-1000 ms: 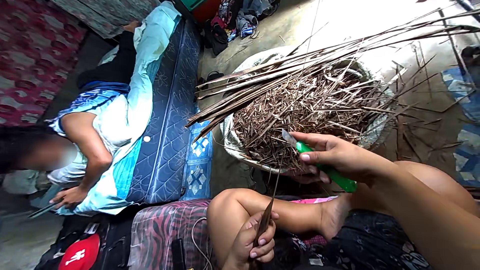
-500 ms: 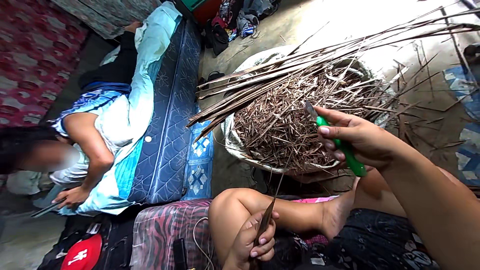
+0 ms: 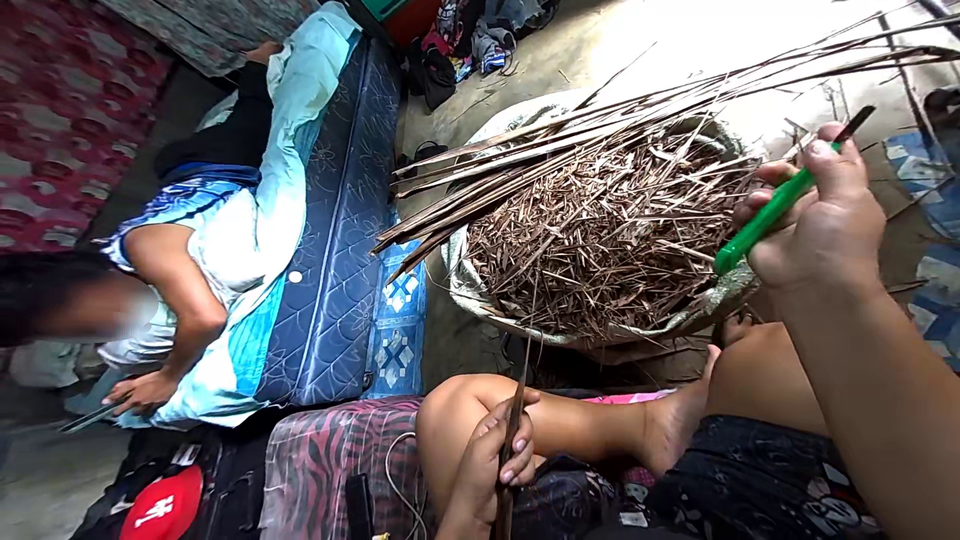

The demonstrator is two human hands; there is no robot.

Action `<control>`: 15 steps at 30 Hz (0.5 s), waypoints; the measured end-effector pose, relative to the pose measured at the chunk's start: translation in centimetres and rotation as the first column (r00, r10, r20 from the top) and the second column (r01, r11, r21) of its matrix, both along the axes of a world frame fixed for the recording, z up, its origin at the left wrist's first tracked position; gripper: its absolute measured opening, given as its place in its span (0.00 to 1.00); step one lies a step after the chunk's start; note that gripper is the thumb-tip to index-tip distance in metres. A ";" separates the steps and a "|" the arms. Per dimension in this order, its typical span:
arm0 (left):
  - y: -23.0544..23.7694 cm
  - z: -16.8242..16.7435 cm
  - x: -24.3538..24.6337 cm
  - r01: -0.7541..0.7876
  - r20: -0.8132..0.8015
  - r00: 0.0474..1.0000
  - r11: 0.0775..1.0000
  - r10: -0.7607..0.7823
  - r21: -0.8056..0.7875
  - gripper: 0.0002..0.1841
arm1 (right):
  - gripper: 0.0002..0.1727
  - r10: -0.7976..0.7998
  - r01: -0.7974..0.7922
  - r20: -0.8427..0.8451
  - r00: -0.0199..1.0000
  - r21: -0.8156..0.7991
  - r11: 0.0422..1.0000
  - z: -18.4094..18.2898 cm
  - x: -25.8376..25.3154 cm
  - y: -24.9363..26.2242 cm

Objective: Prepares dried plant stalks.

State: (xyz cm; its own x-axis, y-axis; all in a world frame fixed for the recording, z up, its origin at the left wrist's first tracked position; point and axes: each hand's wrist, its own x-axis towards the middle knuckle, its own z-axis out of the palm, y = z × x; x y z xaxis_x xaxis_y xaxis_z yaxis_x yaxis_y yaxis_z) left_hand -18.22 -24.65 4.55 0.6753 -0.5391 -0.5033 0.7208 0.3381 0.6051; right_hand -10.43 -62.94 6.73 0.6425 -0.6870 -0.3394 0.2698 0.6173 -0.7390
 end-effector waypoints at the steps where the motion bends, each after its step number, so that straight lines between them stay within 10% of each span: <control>1: -0.5 0.2 0.3 -0.030 0.030 0.999 0.997 0.028 0.070 0.22 | 0.19 0.029 -0.030 -0.019 0.999 -0.029 0.999 -0.1 0.0 0.6; 6: -2.9 1.2 2.5 -0.087 0.238 0.970 0.984 0.049 0.153 0.34 | 0.30 0.422 -0.458 -0.197 0.885 -0.202 0.866 -1.1 -0.2 5.9; 10: -6.2 3.1 4.8 -0.150 0.355 0.935 0.896 -0.009 0.418 0.22 | 0.32 0.721 -0.796 -0.375 0.582 -0.445 0.411 -2.5 -0.6 8.9; 15: -9.0 2.3 8.3 -0.192 0.414 0.870 0.590 -0.268 0.784 0.22 | 0.27 0.718 -0.760 -0.581 0.383 -0.640 -0.112 -3.0 -1.3 10.0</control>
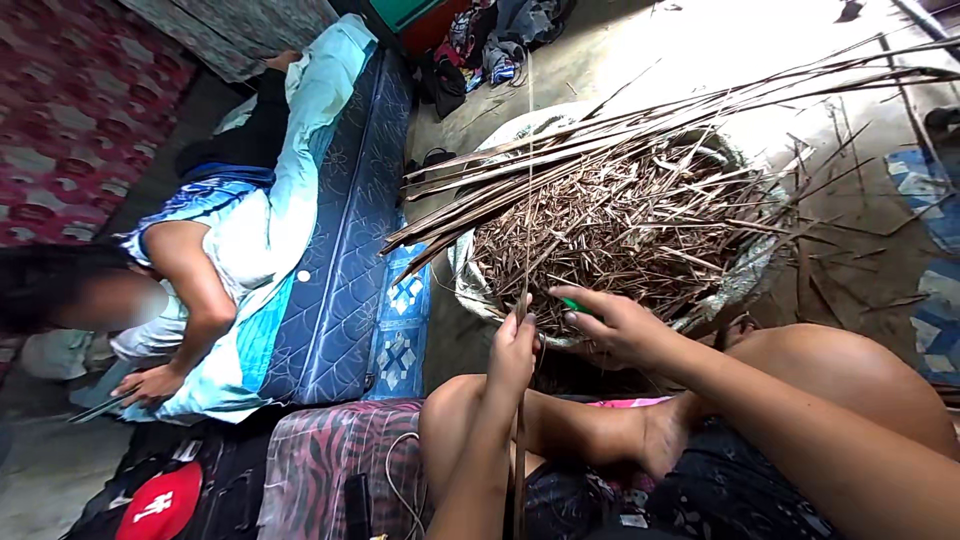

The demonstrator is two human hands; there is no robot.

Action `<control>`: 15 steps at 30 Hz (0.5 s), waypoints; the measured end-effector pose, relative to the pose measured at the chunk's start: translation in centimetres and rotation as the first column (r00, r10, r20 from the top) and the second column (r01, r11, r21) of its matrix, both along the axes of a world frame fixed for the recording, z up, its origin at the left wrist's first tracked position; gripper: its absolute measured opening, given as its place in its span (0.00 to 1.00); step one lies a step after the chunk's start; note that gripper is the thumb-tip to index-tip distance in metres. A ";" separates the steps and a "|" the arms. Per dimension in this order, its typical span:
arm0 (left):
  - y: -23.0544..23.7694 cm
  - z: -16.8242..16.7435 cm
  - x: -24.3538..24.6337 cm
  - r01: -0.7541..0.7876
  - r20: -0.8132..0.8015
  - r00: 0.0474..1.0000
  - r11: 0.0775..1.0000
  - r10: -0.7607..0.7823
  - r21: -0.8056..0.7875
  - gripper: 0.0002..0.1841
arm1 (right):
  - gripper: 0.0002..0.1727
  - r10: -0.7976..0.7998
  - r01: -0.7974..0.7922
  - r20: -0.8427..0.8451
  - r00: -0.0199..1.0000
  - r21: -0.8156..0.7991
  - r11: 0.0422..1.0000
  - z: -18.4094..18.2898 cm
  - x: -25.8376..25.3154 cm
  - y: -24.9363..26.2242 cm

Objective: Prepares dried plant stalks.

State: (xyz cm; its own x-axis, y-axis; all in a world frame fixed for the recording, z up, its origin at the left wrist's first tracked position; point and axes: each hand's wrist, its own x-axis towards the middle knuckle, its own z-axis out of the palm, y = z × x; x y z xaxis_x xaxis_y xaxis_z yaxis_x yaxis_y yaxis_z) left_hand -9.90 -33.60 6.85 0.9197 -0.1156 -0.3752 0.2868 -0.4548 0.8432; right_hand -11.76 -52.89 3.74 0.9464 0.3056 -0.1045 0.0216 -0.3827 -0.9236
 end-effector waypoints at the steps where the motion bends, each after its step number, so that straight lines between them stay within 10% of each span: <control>1: -0.4 -0.4 0.6 0.050 0.021 0.998 0.985 -0.055 0.162 0.23 | 0.26 0.043 -0.044 -0.037 0.998 -0.036 0.998 0.4 -0.2 0.2; 15: -4.4 -1.3 1.5 0.196 -0.101 0.980 0.737 -0.172 0.647 0.27 | 0.25 -0.050 -0.092 -0.225 0.973 -0.578 0.811 2.0 -1.1 4.0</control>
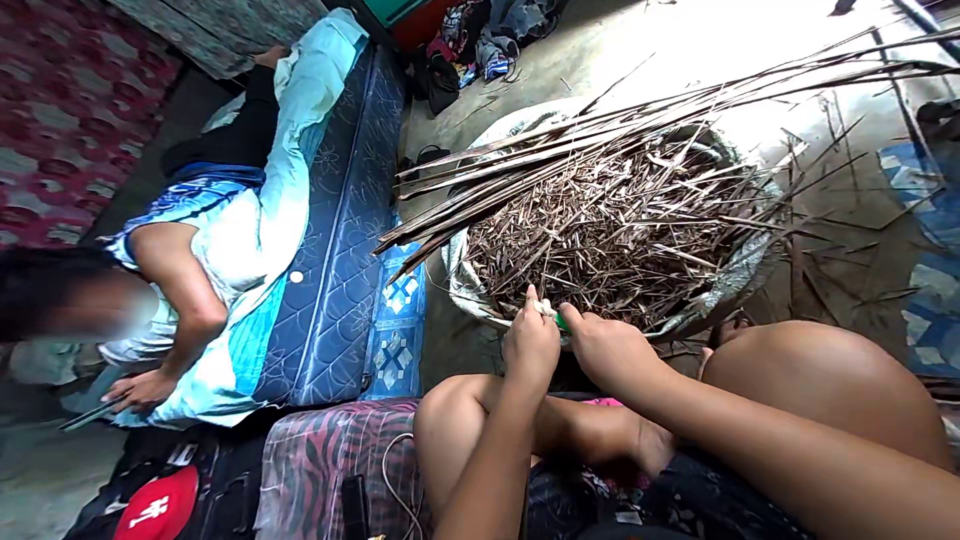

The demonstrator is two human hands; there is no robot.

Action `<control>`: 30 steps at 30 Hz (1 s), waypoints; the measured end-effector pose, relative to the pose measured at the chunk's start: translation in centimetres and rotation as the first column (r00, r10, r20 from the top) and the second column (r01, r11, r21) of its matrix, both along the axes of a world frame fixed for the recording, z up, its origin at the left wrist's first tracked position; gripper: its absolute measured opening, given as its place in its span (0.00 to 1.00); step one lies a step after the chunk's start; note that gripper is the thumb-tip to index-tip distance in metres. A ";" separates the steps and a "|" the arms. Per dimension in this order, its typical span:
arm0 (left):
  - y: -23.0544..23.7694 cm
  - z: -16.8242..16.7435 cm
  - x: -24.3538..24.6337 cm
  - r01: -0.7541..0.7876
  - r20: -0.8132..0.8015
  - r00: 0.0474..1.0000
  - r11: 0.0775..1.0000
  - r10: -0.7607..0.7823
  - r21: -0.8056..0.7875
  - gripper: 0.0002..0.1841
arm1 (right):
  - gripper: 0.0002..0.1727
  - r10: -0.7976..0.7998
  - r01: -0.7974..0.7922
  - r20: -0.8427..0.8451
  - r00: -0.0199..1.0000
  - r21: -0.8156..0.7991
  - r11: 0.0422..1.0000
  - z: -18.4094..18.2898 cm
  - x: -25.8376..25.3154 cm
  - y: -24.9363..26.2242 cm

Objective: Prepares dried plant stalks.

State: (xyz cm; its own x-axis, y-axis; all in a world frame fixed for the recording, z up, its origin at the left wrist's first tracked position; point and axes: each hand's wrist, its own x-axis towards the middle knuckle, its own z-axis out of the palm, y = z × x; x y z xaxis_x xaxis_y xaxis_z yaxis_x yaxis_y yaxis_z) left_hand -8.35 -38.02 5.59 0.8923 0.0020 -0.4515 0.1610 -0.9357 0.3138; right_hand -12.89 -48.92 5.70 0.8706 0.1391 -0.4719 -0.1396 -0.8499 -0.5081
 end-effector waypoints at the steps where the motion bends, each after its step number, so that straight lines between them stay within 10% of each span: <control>1: -0.1 -0.2 -0.1 0.009 0.005 1.000 1.000 -0.009 0.001 0.27 | 0.26 -0.021 0.021 0.007 1.000 -0.017 1.000 -0.1 0.0 0.3; 30: 0.1 0.0 -0.4 0.051 -0.007 0.999 0.984 -0.053 -0.169 0.25 | 0.22 -0.132 0.146 0.129 0.983 -0.104 0.984 -1.3 2.1 0.3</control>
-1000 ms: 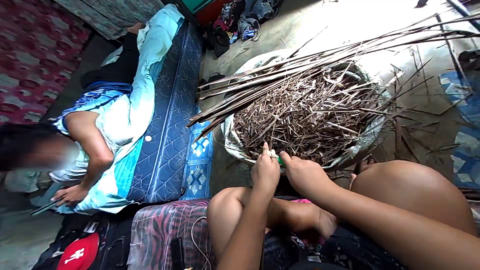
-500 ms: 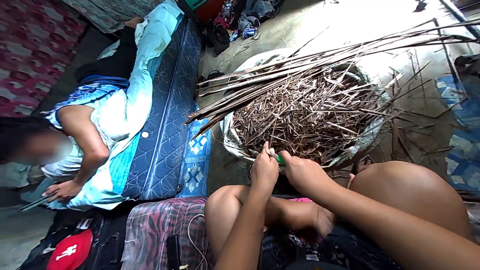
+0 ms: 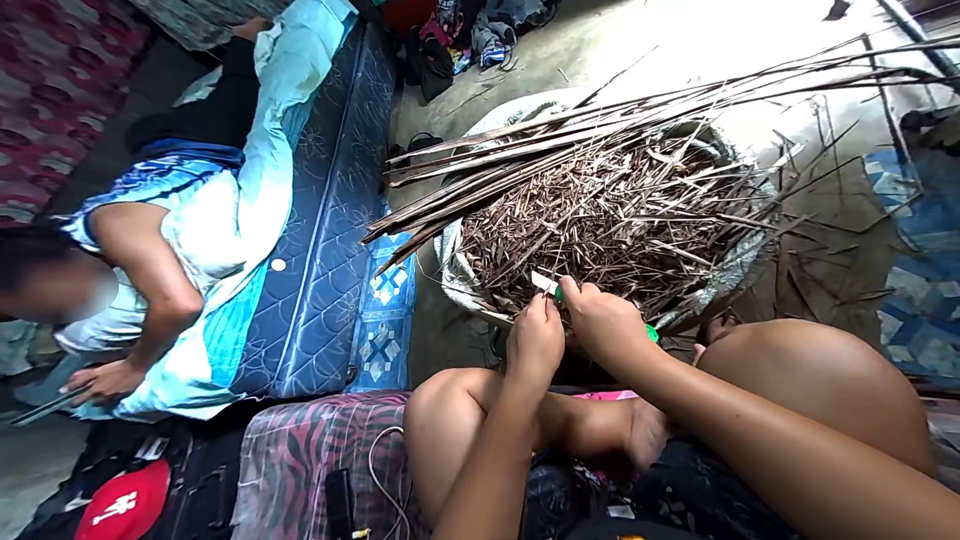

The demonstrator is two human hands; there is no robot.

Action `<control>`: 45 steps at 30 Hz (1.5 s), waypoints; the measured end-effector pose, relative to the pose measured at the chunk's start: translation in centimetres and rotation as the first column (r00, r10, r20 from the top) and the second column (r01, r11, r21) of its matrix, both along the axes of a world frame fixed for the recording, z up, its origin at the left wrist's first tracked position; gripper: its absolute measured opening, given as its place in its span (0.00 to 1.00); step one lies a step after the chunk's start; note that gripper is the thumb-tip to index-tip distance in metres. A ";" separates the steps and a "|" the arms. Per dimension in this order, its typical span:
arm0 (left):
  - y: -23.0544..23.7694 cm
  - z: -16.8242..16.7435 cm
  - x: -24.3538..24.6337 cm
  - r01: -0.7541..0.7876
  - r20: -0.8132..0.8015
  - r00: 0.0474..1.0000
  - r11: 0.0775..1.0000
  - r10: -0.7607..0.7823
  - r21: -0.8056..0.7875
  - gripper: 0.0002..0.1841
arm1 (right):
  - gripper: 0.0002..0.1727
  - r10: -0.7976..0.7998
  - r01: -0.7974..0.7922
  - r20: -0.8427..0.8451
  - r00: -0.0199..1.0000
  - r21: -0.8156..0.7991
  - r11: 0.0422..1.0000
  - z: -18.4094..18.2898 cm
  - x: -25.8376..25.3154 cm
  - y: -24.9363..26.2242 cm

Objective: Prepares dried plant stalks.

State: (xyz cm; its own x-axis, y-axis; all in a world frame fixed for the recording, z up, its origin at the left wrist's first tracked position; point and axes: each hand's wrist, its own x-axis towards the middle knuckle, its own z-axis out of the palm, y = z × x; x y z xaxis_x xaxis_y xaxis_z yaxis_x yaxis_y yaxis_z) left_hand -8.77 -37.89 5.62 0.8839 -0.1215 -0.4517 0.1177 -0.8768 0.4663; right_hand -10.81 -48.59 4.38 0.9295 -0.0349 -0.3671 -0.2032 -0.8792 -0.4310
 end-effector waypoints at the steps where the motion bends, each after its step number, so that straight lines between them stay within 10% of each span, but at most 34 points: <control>1: 0.1 0.0 -0.1 0.003 -0.010 1.000 1.000 -0.003 -0.022 0.26 | 0.22 -0.016 0.016 -0.001 1.000 -0.007 1.000 -0.1 0.2 -0.3; 11: 1.1 -0.5 -0.4 -0.082 -0.029 0.996 0.994 0.080 -0.068 0.24 | 0.16 0.185 -0.151 -0.178 0.967 0.186 0.971 2.7 -2.1 -0.6; 19: 1.1 -1.1 -0.8 -0.034 0.013 0.999 0.994 0.035 -0.106 0.25 | 0.19 0.014 -0.014 -0.063 0.998 0.000 1.000 1.1 0.6 -1.3; 26: 1.4 -0.4 -0.6 -0.100 -0.021 0.995 0.987 0.098 -0.129 0.24 | 0.15 0.186 -0.160 -0.143 0.972 0.177 0.971 2.6 -2.5 -0.6; 45: 1.2 -0.3 -1.2 -0.062 0.004 0.998 0.990 0.063 -0.127 0.23 | 0.17 0.055 -0.046 -0.078 0.995 0.118 0.992 2.6 -1.2 -1.4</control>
